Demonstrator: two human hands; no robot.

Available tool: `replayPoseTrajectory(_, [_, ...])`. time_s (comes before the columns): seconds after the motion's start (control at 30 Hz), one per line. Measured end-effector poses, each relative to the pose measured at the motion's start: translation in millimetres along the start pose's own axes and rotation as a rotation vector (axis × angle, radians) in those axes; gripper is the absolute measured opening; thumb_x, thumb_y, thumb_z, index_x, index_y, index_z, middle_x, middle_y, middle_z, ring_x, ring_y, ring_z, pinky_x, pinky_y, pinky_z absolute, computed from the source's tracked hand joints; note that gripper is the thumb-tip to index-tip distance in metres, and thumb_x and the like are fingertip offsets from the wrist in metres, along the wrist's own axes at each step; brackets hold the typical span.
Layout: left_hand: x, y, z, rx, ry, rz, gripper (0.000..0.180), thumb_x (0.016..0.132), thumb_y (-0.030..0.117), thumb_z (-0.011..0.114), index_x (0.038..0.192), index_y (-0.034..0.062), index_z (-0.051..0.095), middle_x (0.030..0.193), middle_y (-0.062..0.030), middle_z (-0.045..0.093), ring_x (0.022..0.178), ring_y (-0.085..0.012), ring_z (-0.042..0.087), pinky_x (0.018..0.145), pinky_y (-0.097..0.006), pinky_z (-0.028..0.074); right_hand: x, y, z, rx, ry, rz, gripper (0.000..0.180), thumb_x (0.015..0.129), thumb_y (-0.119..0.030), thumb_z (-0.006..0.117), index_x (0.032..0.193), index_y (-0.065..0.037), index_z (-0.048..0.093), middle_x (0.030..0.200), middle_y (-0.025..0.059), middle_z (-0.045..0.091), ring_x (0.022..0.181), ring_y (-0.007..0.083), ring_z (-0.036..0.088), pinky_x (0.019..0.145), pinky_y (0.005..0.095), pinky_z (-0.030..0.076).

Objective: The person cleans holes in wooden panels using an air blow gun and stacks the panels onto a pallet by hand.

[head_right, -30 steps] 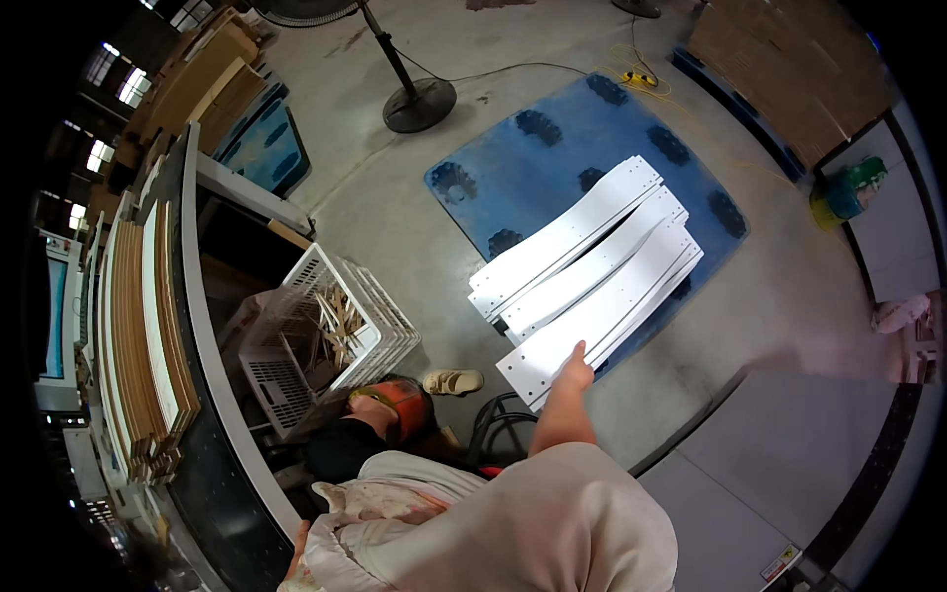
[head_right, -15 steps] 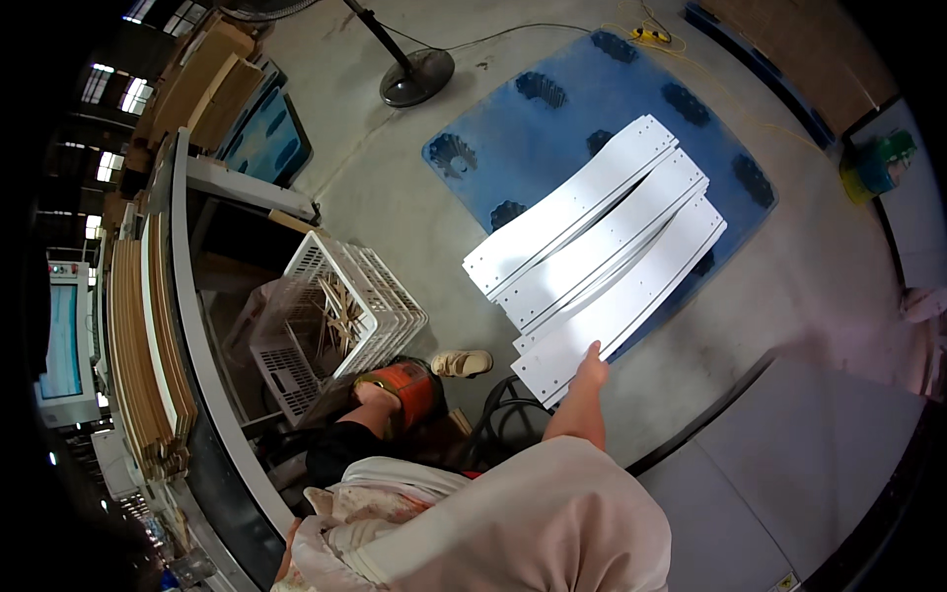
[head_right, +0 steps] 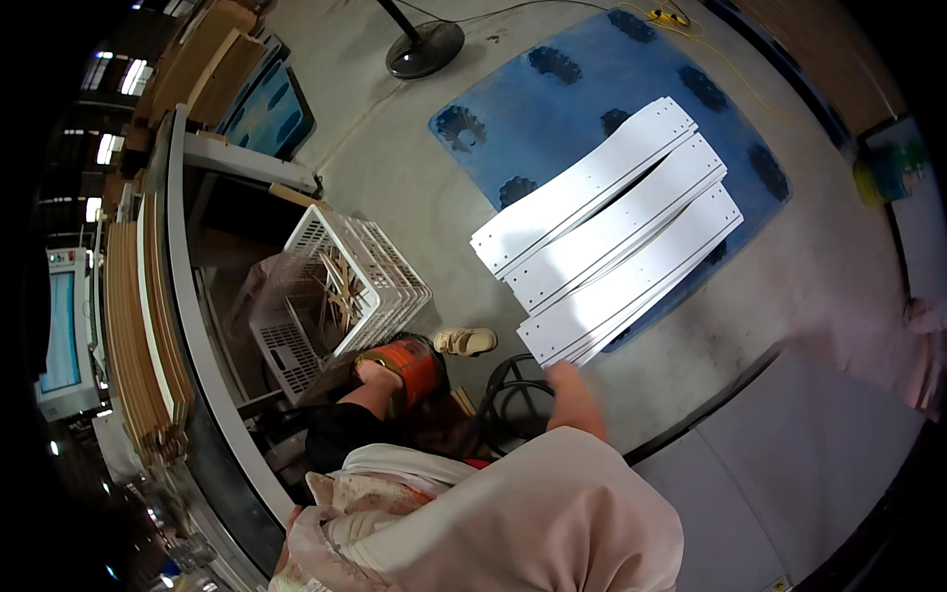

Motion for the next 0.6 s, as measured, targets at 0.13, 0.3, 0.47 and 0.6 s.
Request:
replayPoseTrajectory(0.13, [4.3, 4.6, -46.9, 0.006, -0.07, 0.018, 0.026, 0.082, 0.021, 0.045, 0.084, 0.0095, 0.068, 0.094, -0.0057, 0.063, 0.105, -0.0215, 0.048, 0.105, -0.039, 0.018, -70.4, -70.8, 41.4, -0.52, -0.318, -0.436, 0.046, 0.085, -0.044, 0.047, 0.098, -0.005, 0.066, 0.105, 0.0165, 0.062, 0.1, 0.0317, 0.058, 0.089, 0.04, 0.045])
replayPoseTrajectory(0.3, [-17.8, -2.7, -120.8, -0.182, -0.162, -0.043, 0.036, 0.083, 0.028, 0.041, 0.097, 0.0118, 0.07, 0.101, -0.0064, 0.066, 0.113, -0.0201, 0.049, 0.108, -0.038, 0.015, -98.5, -185.1, 62.9, -0.655, -0.407, -0.754, 0.04, 0.08, -0.04, 0.054, 0.092, -0.004, 0.066, 0.101, 0.0174, 0.063, 0.095, 0.0339, 0.058, 0.085, 0.0413, 0.045])
replayPoseTrajectory(0.47, [-70.5, -24.4, -160.1, -1.04, 0.937, -0.254, 0.011, 0.071, 0.016, 0.061, 0.078, 0.0076, 0.065, 0.08, -0.009, 0.061, 0.082, -0.0286, 0.058, 0.076, -0.039, 0.046, -142.9, -340.9, 11.4, -0.237, -0.133, -0.79, 0.027, 0.079, -0.025, 0.06, 0.093, -0.002, 0.063, 0.086, 0.0135, 0.065, 0.078, 0.0289, 0.063, 0.071, 0.0362, 0.049])
replayPoseTrajectory(0.6, [-125.1, -5.7, -116.7, -1.103, 1.346, -0.721, 0.021, 0.072, 0.014, 0.064, 0.091, 0.0059, 0.063, 0.101, -0.0099, 0.057, 0.103, -0.0303, 0.052, 0.087, -0.041, 0.043, -183.1, -441.1, 8.5, 0.36, -0.211, -0.905, 0.014, 0.083, -0.006, 0.056, 0.094, 0.001, 0.059, 0.081, 0.0108, 0.063, 0.071, 0.0183, 0.063, 0.063, 0.0297, 0.05])
Point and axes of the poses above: each hand's wrist, its own x-axis towards the middle knuckle, its own z-axis out of the palm, y = z × x, the point moved 2 cm from there along x, towards the middle knuckle
